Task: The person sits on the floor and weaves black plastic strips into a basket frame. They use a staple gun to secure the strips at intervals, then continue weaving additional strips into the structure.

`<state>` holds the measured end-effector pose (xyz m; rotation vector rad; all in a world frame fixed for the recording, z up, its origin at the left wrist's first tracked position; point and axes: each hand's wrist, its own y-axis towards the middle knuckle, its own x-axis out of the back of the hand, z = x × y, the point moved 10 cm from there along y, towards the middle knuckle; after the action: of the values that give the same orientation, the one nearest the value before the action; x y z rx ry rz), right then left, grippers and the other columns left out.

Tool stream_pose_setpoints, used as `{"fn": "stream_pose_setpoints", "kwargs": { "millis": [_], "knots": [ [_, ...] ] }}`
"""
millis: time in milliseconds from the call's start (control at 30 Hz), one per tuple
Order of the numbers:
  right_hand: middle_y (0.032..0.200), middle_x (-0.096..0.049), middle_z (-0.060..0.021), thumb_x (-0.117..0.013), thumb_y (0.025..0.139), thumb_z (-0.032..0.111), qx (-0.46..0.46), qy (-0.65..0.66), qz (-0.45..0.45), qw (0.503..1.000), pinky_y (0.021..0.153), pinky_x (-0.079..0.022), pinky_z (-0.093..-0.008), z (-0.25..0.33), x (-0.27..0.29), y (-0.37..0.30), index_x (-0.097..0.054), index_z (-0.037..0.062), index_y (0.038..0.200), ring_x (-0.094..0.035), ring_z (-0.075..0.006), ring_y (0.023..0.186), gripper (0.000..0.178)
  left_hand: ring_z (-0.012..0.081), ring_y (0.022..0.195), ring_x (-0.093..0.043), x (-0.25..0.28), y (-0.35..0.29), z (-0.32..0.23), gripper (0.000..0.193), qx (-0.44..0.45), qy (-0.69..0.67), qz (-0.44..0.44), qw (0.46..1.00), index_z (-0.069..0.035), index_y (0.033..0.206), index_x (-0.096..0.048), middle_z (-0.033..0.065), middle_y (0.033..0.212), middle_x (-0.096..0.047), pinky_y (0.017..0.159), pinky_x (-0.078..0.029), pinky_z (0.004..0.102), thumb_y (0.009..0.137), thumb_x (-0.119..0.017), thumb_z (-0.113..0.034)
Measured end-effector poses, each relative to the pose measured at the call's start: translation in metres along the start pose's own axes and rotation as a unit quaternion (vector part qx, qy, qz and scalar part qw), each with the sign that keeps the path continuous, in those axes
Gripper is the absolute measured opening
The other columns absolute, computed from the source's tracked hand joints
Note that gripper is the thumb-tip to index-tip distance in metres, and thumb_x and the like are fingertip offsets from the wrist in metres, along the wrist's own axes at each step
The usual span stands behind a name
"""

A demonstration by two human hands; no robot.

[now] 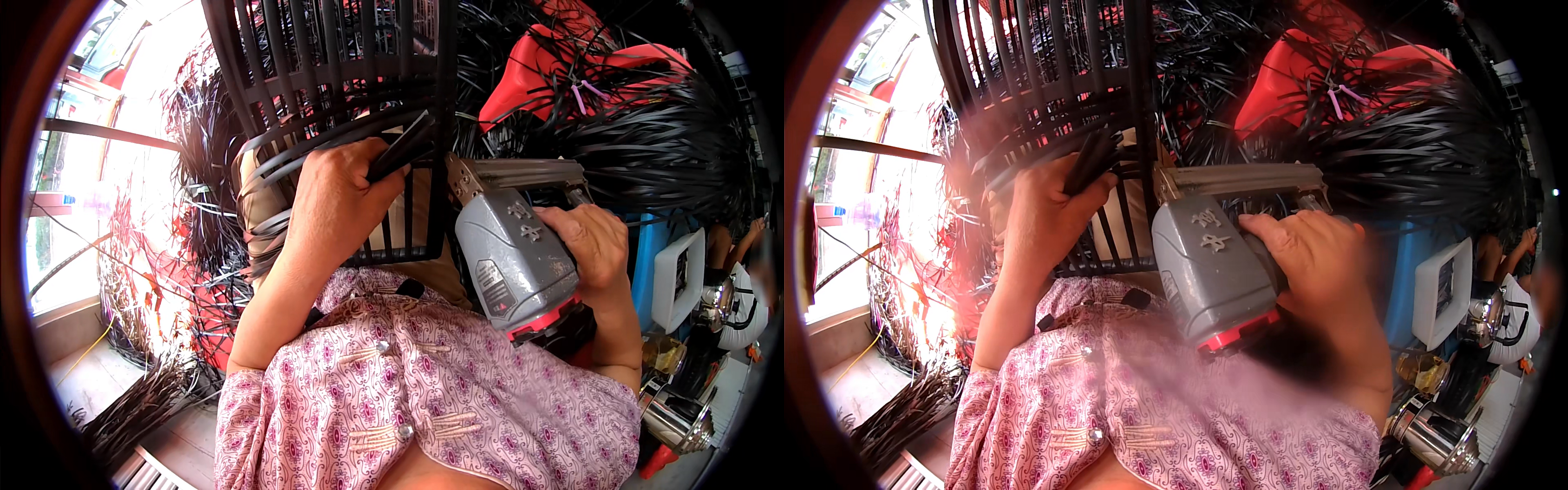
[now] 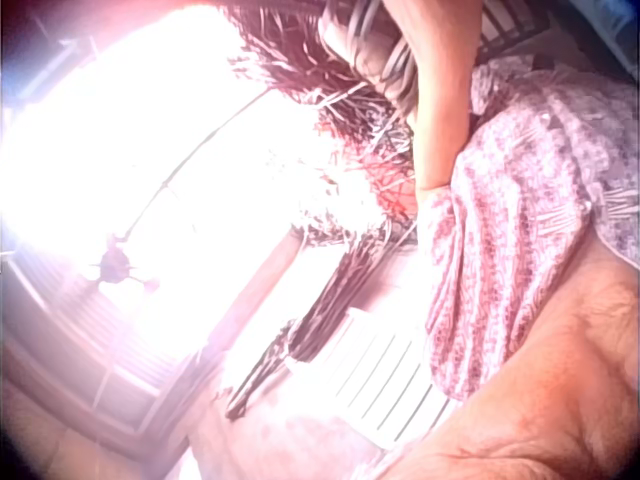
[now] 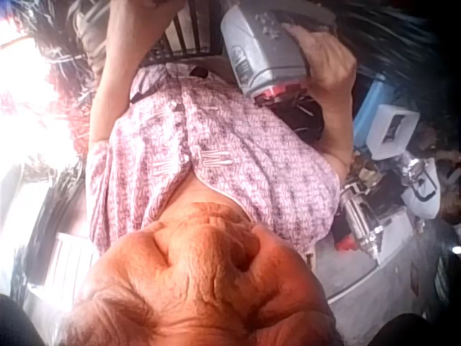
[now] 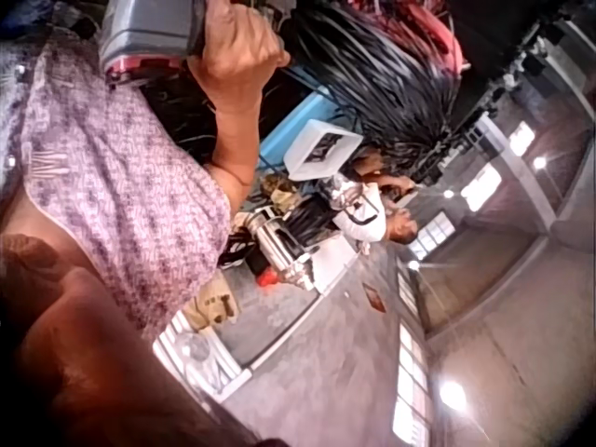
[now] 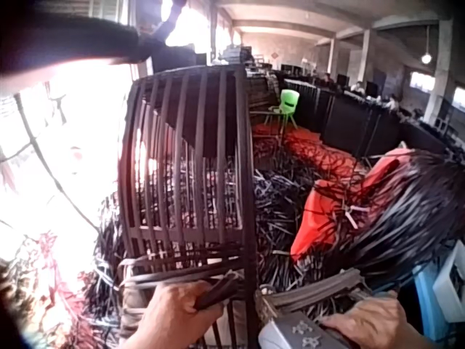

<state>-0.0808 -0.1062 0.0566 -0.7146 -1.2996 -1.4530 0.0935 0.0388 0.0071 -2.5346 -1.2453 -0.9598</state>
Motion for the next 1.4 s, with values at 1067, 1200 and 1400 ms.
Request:
{"fn": "stream_pose_setpoints", "kwargs": {
  "millis": [1067,1200,1400],
  "knots": [
    [0.075,-0.058,-0.0076,-0.073,0.054,0.014,0.006,-0.033,0.025,0.999,0.059,-0.042,-0.039,0.0072,-0.0005,0.0053,-0.061,0.0057,0.115,-0.059,-0.0268,0.067,0.063,0.0197,0.054,-0.052,-0.0028,0.0,0.0049,0.022,-0.023,0.009,0.005,1.0,0.0,0.097,-0.07,0.013,0.062,-0.057,0.055,-0.043,0.0348,0.085,-0.071,-0.019],
    [0.074,-0.057,-0.007,-0.072,0.056,0.016,-0.001,-0.043,0.027,0.999,0.057,-0.041,-0.0386,0.0079,-0.0001,0.0069,-0.062,0.0067,0.112,-0.058,-0.0267,0.066,0.058,0.0194,0.054,-0.052,-0.0028,-0.0006,0.0061,0.022,-0.026,0.013,0.001,1.0,0.0,0.097,-0.07,0.0128,0.062,-0.057,0.055,-0.042,0.0348,0.086,-0.071,-0.019],
    [0.072,-0.057,-0.0057,-0.07,0.059,0.017,-0.011,-0.054,0.018,0.998,0.056,-0.04,-0.0387,0.0071,-0.0018,0.0049,-0.063,0.008,0.106,-0.058,-0.0259,0.065,0.048,0.0389,0.072,-0.064,0.0004,0.0028,-0.0018,0.019,-0.056,0.032,-0.022,0.998,0.002,0.089,-0.068,0.0207,0.072,-0.064,0.064,-0.049,0.0426,0.077,-0.069,-0.012]
  ]
}}
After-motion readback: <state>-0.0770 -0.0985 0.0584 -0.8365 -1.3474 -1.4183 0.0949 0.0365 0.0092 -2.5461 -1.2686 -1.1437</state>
